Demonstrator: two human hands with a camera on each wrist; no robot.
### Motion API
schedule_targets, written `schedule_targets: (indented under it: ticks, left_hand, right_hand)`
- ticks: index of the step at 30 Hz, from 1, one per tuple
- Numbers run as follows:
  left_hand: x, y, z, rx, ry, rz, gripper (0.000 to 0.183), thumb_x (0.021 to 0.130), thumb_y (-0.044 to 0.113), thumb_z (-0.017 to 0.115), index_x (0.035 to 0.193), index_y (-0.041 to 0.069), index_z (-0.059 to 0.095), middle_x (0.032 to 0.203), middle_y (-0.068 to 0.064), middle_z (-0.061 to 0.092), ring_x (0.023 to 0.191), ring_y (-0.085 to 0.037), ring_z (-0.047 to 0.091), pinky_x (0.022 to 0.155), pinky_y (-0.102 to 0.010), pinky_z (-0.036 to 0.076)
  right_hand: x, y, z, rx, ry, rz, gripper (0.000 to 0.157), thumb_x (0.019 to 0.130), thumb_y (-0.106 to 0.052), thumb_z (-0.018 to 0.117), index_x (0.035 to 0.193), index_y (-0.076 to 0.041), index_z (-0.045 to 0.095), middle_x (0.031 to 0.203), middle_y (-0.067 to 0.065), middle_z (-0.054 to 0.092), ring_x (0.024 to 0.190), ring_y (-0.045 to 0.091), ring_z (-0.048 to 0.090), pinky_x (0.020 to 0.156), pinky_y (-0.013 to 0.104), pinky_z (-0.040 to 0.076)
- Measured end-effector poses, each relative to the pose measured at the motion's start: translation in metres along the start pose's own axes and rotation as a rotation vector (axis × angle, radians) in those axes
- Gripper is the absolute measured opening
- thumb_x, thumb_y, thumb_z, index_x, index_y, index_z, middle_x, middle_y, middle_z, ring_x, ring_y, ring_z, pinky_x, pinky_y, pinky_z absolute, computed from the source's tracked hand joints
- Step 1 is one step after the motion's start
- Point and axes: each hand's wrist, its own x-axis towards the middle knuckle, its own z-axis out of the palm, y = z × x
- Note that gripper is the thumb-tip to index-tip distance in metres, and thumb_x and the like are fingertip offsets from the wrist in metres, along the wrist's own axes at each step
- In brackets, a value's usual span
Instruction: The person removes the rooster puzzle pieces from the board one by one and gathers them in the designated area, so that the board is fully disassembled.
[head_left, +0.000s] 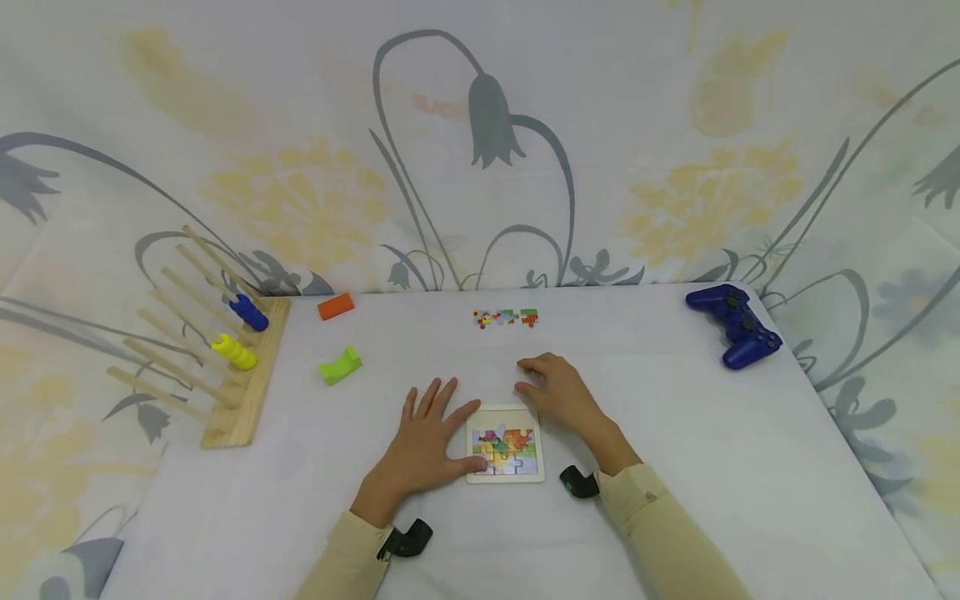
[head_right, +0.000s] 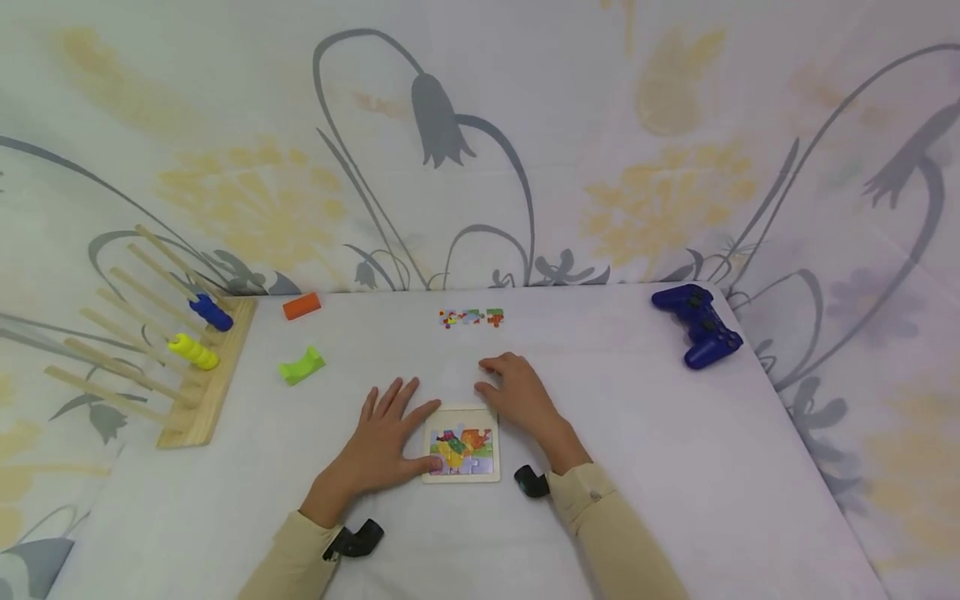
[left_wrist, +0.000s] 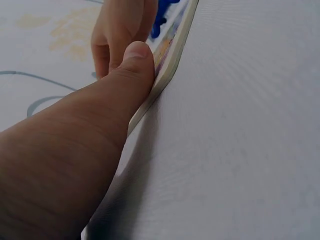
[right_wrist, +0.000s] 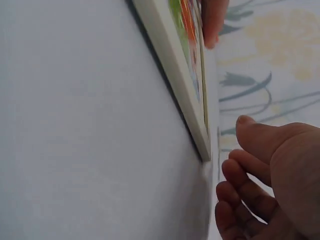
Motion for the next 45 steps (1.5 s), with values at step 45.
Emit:
schedule_targets:
  ticks: [45]
  left_hand:
    - [0.001,0.003,-0.003,-0.033,0.038,0.008,0.087,0.080,0.071,0.072,0.151,0.026,0.049,0.168,-0.011,0.029,0.157,-0.037,0.020,0.123,-0.067,0.013]
  right_hand:
    - [-0.048,-0.044,0.025,-0.087,-0.151,-0.177,0.032,0.079,-0.020,0.088,0.104,-0.009,0.072,0.097,-0.002,0.061,0.083,0.008,0.054,0.077,0.029,0.053]
